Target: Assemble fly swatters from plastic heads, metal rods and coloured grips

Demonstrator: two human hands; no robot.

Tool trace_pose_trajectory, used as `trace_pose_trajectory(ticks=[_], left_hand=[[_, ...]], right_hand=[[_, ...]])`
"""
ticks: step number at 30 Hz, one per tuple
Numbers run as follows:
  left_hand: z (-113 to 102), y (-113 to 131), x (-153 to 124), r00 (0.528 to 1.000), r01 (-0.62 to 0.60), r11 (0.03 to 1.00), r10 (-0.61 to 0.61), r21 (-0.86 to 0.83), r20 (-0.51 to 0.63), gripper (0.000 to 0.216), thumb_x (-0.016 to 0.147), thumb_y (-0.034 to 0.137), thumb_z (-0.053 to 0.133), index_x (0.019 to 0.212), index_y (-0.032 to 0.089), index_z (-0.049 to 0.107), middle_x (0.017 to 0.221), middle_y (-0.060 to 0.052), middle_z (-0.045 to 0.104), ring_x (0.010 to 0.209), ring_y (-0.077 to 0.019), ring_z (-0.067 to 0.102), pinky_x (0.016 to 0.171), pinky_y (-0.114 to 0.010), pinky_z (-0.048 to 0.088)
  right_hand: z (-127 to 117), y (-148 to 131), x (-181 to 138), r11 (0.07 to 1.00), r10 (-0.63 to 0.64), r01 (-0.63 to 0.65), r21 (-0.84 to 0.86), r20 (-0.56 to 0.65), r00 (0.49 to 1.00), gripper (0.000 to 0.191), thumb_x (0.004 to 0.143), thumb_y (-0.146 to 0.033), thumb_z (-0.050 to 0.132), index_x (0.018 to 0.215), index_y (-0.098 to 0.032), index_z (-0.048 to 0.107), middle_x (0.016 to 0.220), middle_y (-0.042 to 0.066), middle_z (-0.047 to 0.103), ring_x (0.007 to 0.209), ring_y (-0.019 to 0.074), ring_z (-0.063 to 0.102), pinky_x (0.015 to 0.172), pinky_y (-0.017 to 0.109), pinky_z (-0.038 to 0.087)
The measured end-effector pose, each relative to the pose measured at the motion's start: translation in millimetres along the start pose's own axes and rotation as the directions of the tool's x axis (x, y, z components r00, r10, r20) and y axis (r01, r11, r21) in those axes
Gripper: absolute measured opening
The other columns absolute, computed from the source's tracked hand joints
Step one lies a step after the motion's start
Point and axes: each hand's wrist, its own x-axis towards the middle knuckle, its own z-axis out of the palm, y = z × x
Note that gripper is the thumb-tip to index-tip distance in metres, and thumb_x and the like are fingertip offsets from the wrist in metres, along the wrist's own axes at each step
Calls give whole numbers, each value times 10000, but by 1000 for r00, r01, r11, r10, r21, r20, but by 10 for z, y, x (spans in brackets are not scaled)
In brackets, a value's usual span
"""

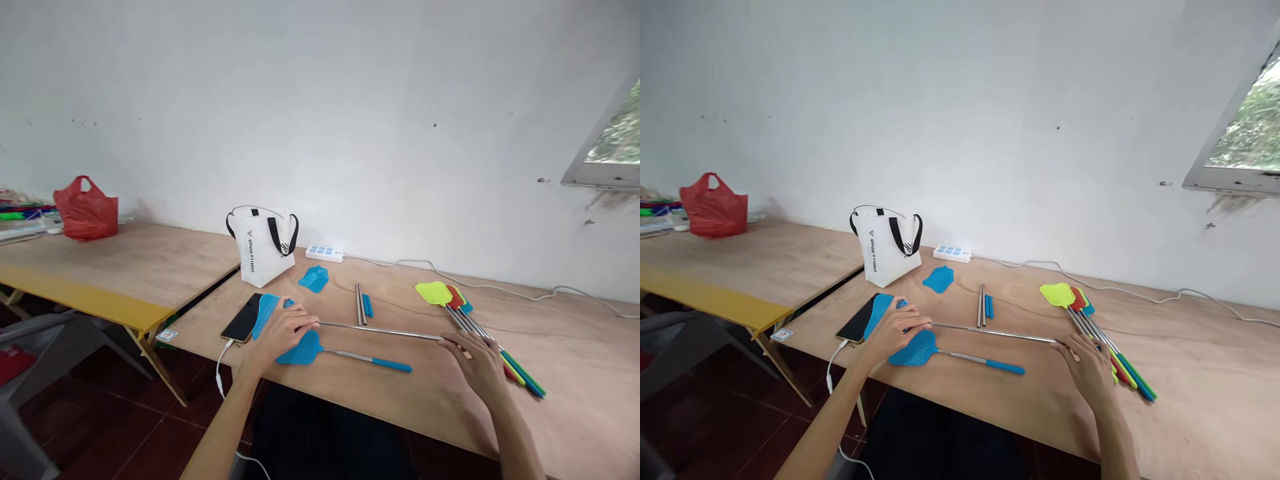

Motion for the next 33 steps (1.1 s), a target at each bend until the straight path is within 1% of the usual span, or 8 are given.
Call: trace_pose_trajectory(ticks=[5, 8, 12, 15, 19, 25, 29, 33], left_hand=[[-57, 127, 40, 1000, -26, 1000, 26, 17, 13, 283, 1062, 331, 485, 988, 256, 747, 819, 12, 749, 783, -155, 620, 1051, -430, 289], [-55, 170, 61, 999, -48, 999, 48, 20, -7, 309, 1068, 331, 467, 964, 258, 748, 775, 11, 743, 772, -156, 616, 1045, -434, 290], [-7, 181, 49, 999, -43, 999, 43, 7, -23, 333, 1071, 350, 460, 934, 252, 747, 751, 13, 738, 757, -152, 605, 1031, -435, 283], [68, 258, 43, 999, -43, 999, 43, -8, -2, 310, 1067, 335, 475, 939, 243, 741, 749, 20, 733, 757, -146, 602, 987, -414, 292], [231, 522, 116, 996, -83, 996, 83, -13, 17, 302, 1069, 289, 466, 925, 228, 724, 701, 20, 694, 754, -151, 578, 912, -387, 304], [343, 706, 206, 994, -104, 995, 103, 13, 26, 301, 1069, 263, 460, 895, 209, 700, 669, 20, 643, 733, -153, 546, 891, -379, 301], [293, 628, 190, 989, -146, 989, 146, -8, 27, 284, 1073, 277, 464, 927, 219, 701, 700, 26, 666, 734, -145, 547, 916, -380, 293], [135, 487, 165, 982, -181, 984, 180, 3, 48, 267, 1070, 299, 479, 952, 233, 709, 741, 30, 697, 758, -142, 566, 929, -377, 286]], right_hand=[[-168, -134, -3, 988, 80, -116, 102, 304, 949, 552, 941, -721, 392, 893, -323, 771, 989, 20, 789, 873, 253, 695, 781, 356, 470], [-296, -272, 19, 983, 87, -143, 113, 402, 912, 534, 955, -694, 395, 855, -317, 760, 910, 10, 783, 831, 238, 689, 723, 316, 484], [-380, -402, 37, 987, 92, -128, 93, 323, 942, 563, 944, -715, 395, 796, -308, 755, 776, 22, 762, 720, 233, 679, 641, 302, 479], [-314, -549, 50, 989, 54, -88, 121, 261, 964, 530, 946, -698, 430, 805, -316, 769, 798, 27, 773, 726, 242, 691, 661, 321, 489], [-69, -1006, 96, 968, -134, 63, 244, 285, 949, 466, 1004, -581, 431, 882, -303, 785, 901, 38, 792, 816, 243, 721, 727, 332, 497], [193, -1611, 113, 965, -235, 216, 151, 117, 965, 408, 1063, -369, 387, 969, -284, 775, 861, 40, 770, 751, 198, 681, 716, 314, 428], [193, -1694, 90, 958, -251, 232, 171, 106, 962, 407, 1066, -385, 389, 926, -267, 753, 821, 33, 761, 730, 185, 683, 681, 285, 413], [150, -1492, 81, 967, -216, 178, 181, 215, 952, 457, 1068, -431, 358, 864, -271, 734, 766, 19, 760, 692, 183, 707, 581, 268, 393]])
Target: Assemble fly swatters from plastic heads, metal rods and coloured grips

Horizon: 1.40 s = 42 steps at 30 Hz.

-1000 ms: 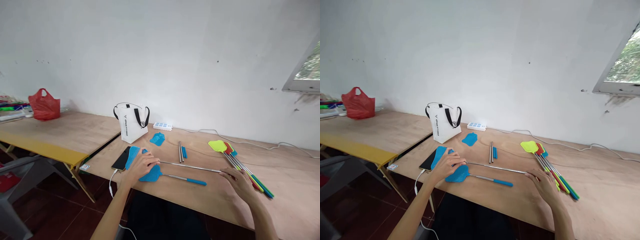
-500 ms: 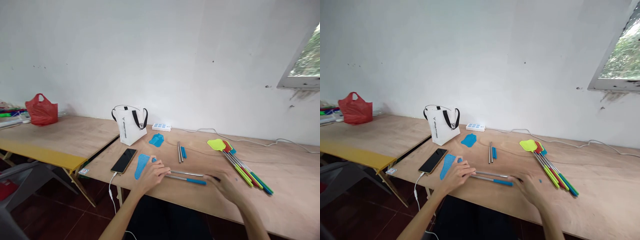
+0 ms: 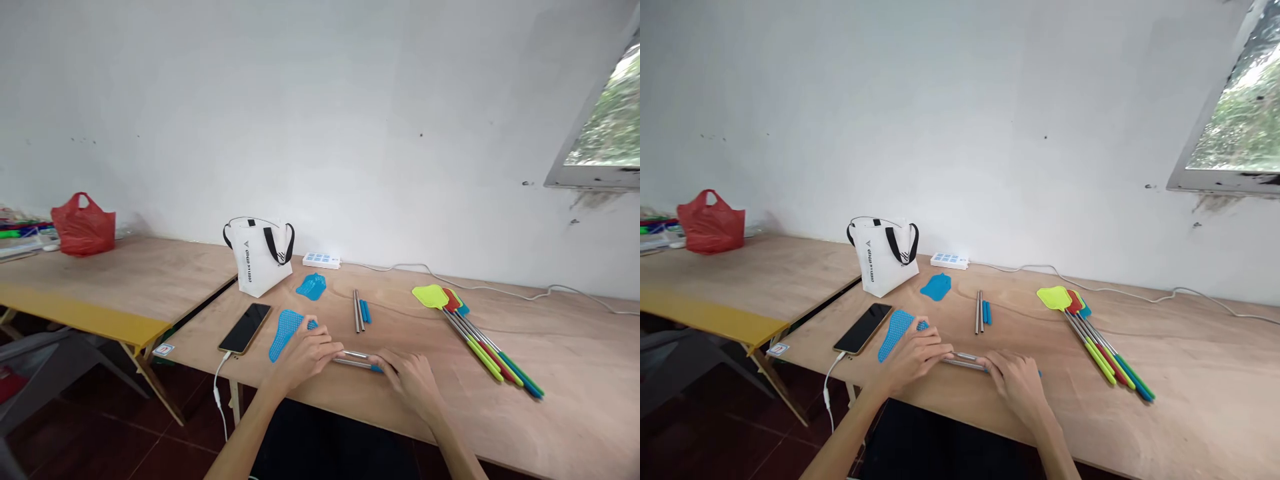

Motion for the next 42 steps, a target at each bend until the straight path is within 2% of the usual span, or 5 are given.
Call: trace_pose_trajectory(ticks=[10, 17, 23, 33, 42], left_hand=[[-418, -363, -216, 978, 203, 979, -203, 6, 44, 363, 1072, 381, 455, 908, 252, 752, 748, 31, 725, 716, -140, 589, 966, -391, 312], [-234, -78, -58, 996, 93, 994, -93, 66, 6, 293, 1067, 318, 475, 932, 245, 725, 758, 23, 724, 771, -155, 593, 987, -404, 303], [211, 290, 108, 998, -21, 992, 12, 124, 69, 234, 1037, 223, 504, 876, 216, 673, 688, 9, 650, 775, -176, 565, 947, -397, 327], [93, 43, -48, 961, 191, 972, -156, -139, 229, 259, 1024, 351, 573, 866, 265, 759, 770, 44, 738, 741, -149, 599, 851, -331, 351], [197, 4, -144, 901, 291, 950, -233, -113, 366, 107, 867, 341, 778, 892, 248, 730, 946, 14, 673, 954, -207, 637, 932, -369, 367]], right_hand=[[-346, 856, -395, 987, 161, -156, 39, -157, 974, 271, 1018, -433, 512, 1104, -261, 703, 1100, 72, 715, 951, 198, 674, 842, 377, 575], [-216, 634, -404, 982, 179, -176, 67, -39, 983, 297, 991, -410, 590, 1219, -227, 634, 1291, 73, 622, 1064, 207, 637, 914, 404, 564], [62, 211, -107, 985, 90, -109, 131, 146, 985, 397, 1027, -480, 467, 834, -282, 752, 815, -22, 749, 746, 177, 698, 667, 265, 502], [93, -63, 17, 976, 47, -88, 200, 203, 978, 298, 1005, -485, 506, 977, -319, 752, 990, 8, 776, 934, 228, 714, 788, 321, 496], [218, -99, -15, 1000, -2, 3, -2, 237, 971, 63, 899, -329, 708, 857, -282, 704, 1048, 18, 671, 1016, 236, 638, 860, 371, 461]])
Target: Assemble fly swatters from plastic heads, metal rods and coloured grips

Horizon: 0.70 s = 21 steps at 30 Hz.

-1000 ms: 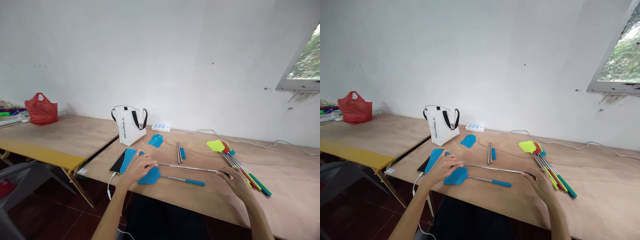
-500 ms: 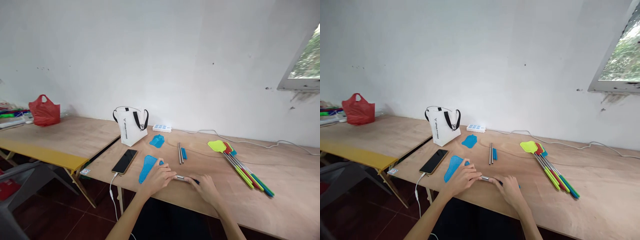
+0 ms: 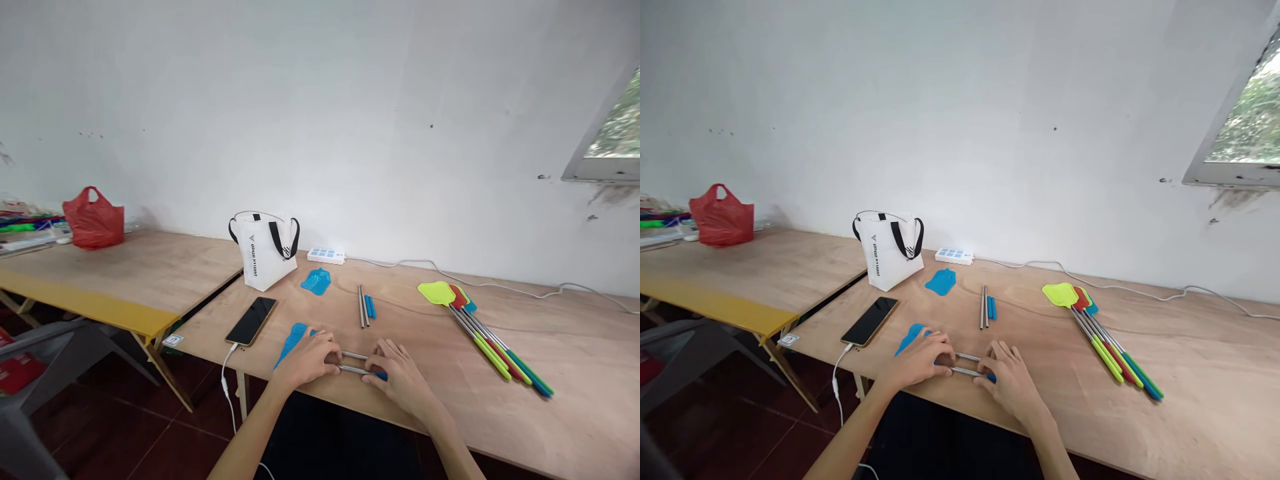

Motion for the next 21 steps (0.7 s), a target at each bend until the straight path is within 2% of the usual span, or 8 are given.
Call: trace_pose_trajectory(ticks=[3, 5, 7, 9, 12, 15, 18, 21], left_hand=[[45, -19, 23, 1000, 27, 1000, -27, -11, 15, 99, 878, 269, 754, 951, 234, 697, 1030, 12, 656, 983, -204, 644, 904, -348, 386], [95, -44, 45, 1000, 30, 1000, -30, 1, -4, 66, 919, 200, 681, 976, 233, 683, 1051, 13, 646, 983, -191, 649, 890, -335, 395], [163, -72, 80, 998, 32, 999, -31, 24, -48, 140, 958, 137, 589, 1010, 236, 672, 1076, 9, 643, 990, -183, 648, 899, -336, 400], [240, -101, 121, 993, 40, 999, -35, 37, -114, 202, 992, 117, 508, 1052, 240, 656, 1096, 0, 642, 1000, -181, 641, 931, -351, 400], [350, -141, 173, 980, 38, 999, -33, 18, -197, 231, 1023, 138, 437, 1097, 245, 628, 1107, -8, 641, 1037, -179, 626, 1002, -374, 381], [424, -174, 190, 969, 49, 999, -47, 3, -243, 219, 1016, 144, 436, 1093, 251, 611, 1107, -5, 640, 1064, -179, 618, 1045, -389, 361], [459, -188, 187, 959, 93, 996, -87, 8, -270, 174, 995, 149, 465, 1046, 244, 602, 1089, -1, 634, 1069, -189, 614, 1064, -417, 344], [468, -189, 182, 958, 112, 994, -106, 6, -267, 151, 990, 158, 475, 1037, 242, 593, 1093, -6, 631, 1072, -198, 609, 1058, -428, 347]], right_hand=[[16, 50, -3, 1000, 5, -5, 28, 1, 1000, 57, 931, -337, 663, 940, -305, 710, 1160, 15, 676, 1096, 237, 629, 892, 384, 447], [54, 106, -1, 999, 9, -9, 36, -4, 1000, 128, 979, -323, 580, 994, -311, 707, 1147, 12, 698, 1075, 222, 643, 886, 380, 445], [116, 167, 5, 999, 32, -31, 14, -42, 999, 219, 1012, -289, 491, 1050, -306, 706, 1121, 22, 720, 1041, 215, 657, 881, 383, 449], [187, 223, 12, 997, 66, -69, -24, -95, 993, 311, 1013, -234, 426, 1134, -303, 704, 1183, 44, 717, 1089, 220, 648, 922, 404, 448], [275, 276, 15, 990, 109, -118, -74, -109, 988, 465, 962, -130, 377, 1275, -314, 667, 1363, 53, 646, 1243, 221, 582, 1060, 459, 400], [326, 288, 8, 983, 122, -130, -130, -71, 990, 601, 907, -74, 359, 1376, -363, 600, 1516, 24, 521, 1379, 236, 477, 1164, 571, 289], [360, 286, 3, 976, 131, -138, -169, -50, 990, 670, 900, -61, 329, 1429, -418, 533, 1588, -2, 423, 1453, 258, 389, 1161, 689, 219], [394, 302, 0, 971, 142, -150, -186, -54, 988, 645, 926, -89, 316, 1443, -419, 515, 1587, 7, 424, 1464, 265, 373, 1147, 725, 206]])
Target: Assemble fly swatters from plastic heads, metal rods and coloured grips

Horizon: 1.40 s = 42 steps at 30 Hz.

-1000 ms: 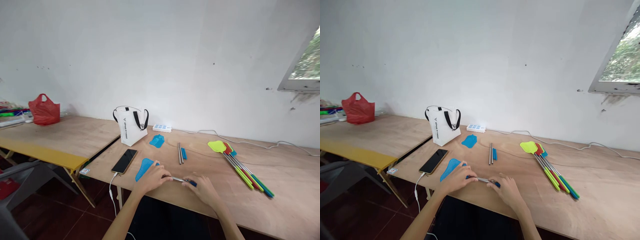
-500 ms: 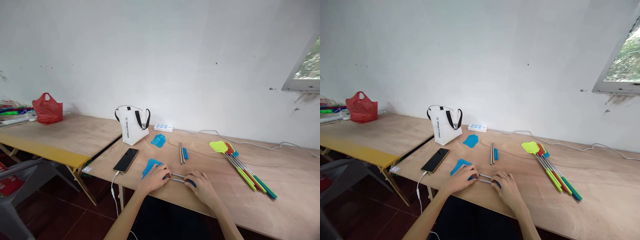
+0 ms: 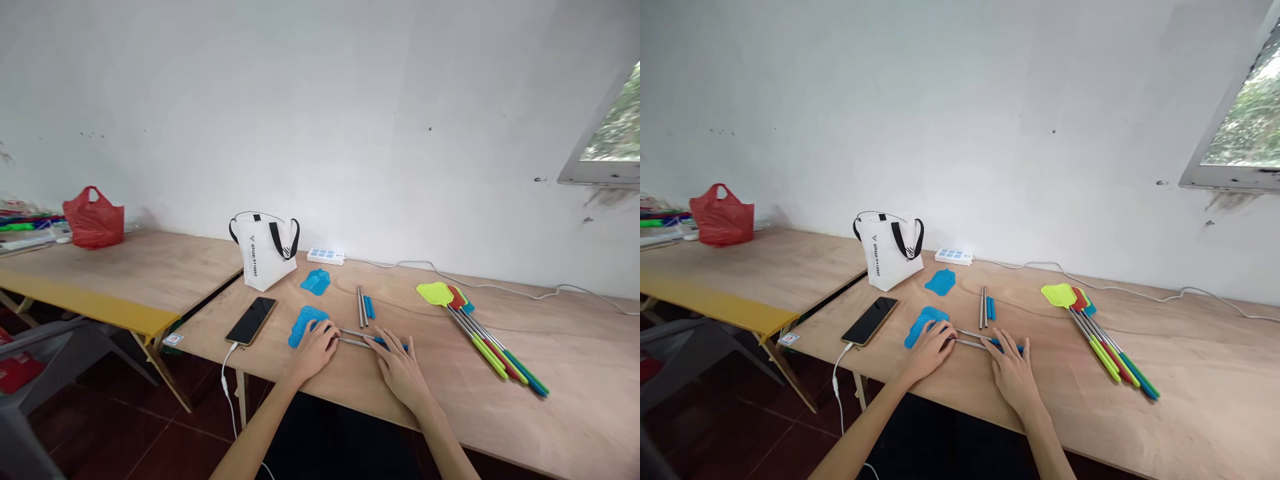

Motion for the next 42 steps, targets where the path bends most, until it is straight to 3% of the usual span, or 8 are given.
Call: trace_pose_trajectory(ticks=[6, 13, 22, 26, 30, 33, 37, 42], left_hand=[[-9, 2, 6, 1000, -5, 1000, 5, -18, 6, 157, 997, 166, 467, 1055, 248, 588, 1101, -10, 633, 1079, -203, 600, 1048, -415, 362], [23, -19, 3, 1000, -6, 1000, 6, -16, 1, 154, 997, 167, 471, 1062, 251, 583, 1105, -9, 626, 1084, -203, 594, 1057, -422, 358], [-11, -2, 12, 1000, 6, 999, -5, -38, 11, 161, 994, 170, 461, 1044, 257, 587, 1090, -14, 634, 1079, -213, 604, 1057, -435, 382], [-28, -9, 0, 999, 49, 990, -49, -130, -4, 208, 963, 191, 527, 1151, 277, 547, 1164, -18, 627, 1143, -228, 588, 1081, -427, 400], [-83, -161, 3, 987, 147, 973, -157, -176, -43, 394, 905, 354, 664, 1263, 289, 514, 1289, -53, 572, 1197, -285, 560, 1049, -456, 449], [-145, -402, -21, 968, 216, 959, -235, -181, -91, 309, 987, 418, 524, 1260, 275, 545, 1328, -82, 539, 1204, -287, 562, 1039, -467, 460], [-167, -685, -97, 957, 270, 960, -276, -80, -88, 283, 1024, 355, 408, 1232, 251, 570, 1306, -93, 579, 1225, -284, 547, 1079, -489, 416], [-89, -721, -125, 959, 275, 960, -270, 53, -86, 306, 1039, 361, 377, 1255, 240, 557, 1309, -107, 597, 1192, -297, 559, 1053, -509, 415]], right_hand=[[50, 42, -7, 1000, -12, 12, 7, -5, 1000, 613, 952, -128, 328, 1475, -410, 478, 1502, 35, 535, 1384, 246, 479, 1164, 663, 235], [53, 50, -13, 999, -34, 34, -12, -34, 999, 589, 968, -137, 333, 1478, -391, 482, 1477, 48, 563, 1349, 248, 514, 1145, 601, 292], [59, 50, -11, 999, -30, 30, 10, -18, 999, 586, 991, -154, 294, 1495, -412, 449, 1484, 39, 555, 1350, 231, 510, 1153, 591, 285], [19, 87, 3, 997, 59, -59, 43, 4, 998, 534, 1023, -279, 304, 1533, -424, 369, 1543, 30, 485, 1418, 240, 436, 1159, 633, 268], [-32, 294, -12, 964, 261, -263, 42, 41, 964, 644, 974, -518, 418, 1580, -352, 276, 1630, 49, 341, 1515, 307, 261, 1133, 734, 233], [-69, 473, -42, 935, 345, -352, 48, 123, 931, 743, 936, -624, 428, 1582, -285, 291, 1630, 76, 336, 1520, 308, 249, 1168, 699, 210], [-126, 543, -78, 946, 308, -321, 51, 179, 934, 670, 951, -653, 376, 1510, -290, 441, 1596, 91, 393, 1510, 299, 281, 1205, 649, 161], [-136, 506, -92, 960, 269, -276, 36, 137, 953, 625, 973, -647, 338, 1474, -306, 491, 1568, 107, 425, 1488, 319, 320, 1178, 677, 178]])
